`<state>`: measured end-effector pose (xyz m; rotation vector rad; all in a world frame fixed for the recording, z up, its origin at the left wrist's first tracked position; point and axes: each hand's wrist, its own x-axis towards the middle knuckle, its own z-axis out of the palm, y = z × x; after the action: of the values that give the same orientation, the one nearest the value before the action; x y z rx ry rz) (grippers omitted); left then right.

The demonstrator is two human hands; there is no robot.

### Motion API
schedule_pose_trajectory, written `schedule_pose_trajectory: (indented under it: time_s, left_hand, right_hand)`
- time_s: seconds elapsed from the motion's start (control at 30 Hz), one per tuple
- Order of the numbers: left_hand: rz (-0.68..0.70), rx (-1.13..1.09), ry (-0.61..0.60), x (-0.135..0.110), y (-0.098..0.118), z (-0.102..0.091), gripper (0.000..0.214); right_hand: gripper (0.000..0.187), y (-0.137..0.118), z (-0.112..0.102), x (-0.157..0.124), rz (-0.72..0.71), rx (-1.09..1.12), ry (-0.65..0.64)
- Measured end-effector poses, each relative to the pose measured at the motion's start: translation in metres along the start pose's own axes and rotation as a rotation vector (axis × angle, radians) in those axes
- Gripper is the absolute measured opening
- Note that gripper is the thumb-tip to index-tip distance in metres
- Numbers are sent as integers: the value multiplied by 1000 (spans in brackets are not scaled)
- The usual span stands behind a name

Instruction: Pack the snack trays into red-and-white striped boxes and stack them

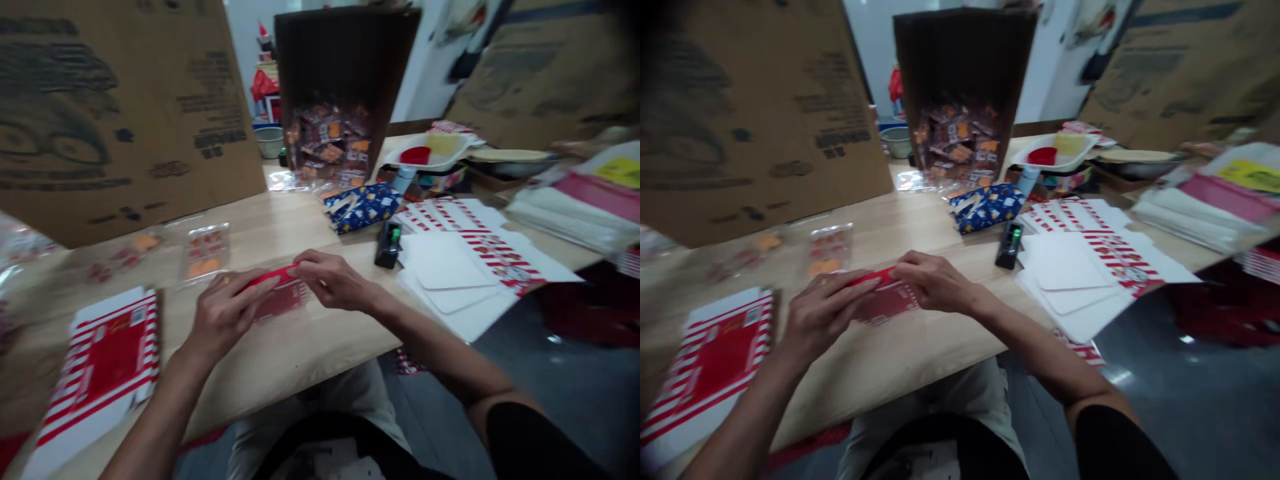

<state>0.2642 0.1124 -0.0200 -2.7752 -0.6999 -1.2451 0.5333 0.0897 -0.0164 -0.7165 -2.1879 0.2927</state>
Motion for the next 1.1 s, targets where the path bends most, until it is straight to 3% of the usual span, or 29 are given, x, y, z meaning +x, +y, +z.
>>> schedule_pose_trajectory:
  time_s: [0.1,0.17,0.23,0.3,0.4,0.6,0.8,0.9,1.1]
  left_hand:
    - [-7,67,135,9,5,12,43]
    - [-94,57,223,11,13,24,38]
    - [-151,55,225,15,26,33,32]
    - [-153,75,169,21,37,35,25]
    - [-140,85,79,30,44,30,16]
    - [-222,13,7,28,35,16,11]
    - [-259,-38,52,23,32,18,11]
    - [-261,-43,36,22,35,17,11]
    - [-247,-51,9,22,41,13,12]
  right_hand:
    - [42,23,-9,-30,291,-145,236]
    - [54,47,-23,-58,694,-412,394]
    - [68,71,-37,-85,1149,-614,405]
    - [75,91,-45,-103,1427,-643,293]
    - [69,102,-43,-113,1463,-582,186]
    - [79,85,-41,-128,1356,-349,145]
    - [16,97,-76,-135,1560,-68,206]
    - [9,98,-86,-129,1633,144,215]
    - [10,86,-95,-118,1629,446,273]
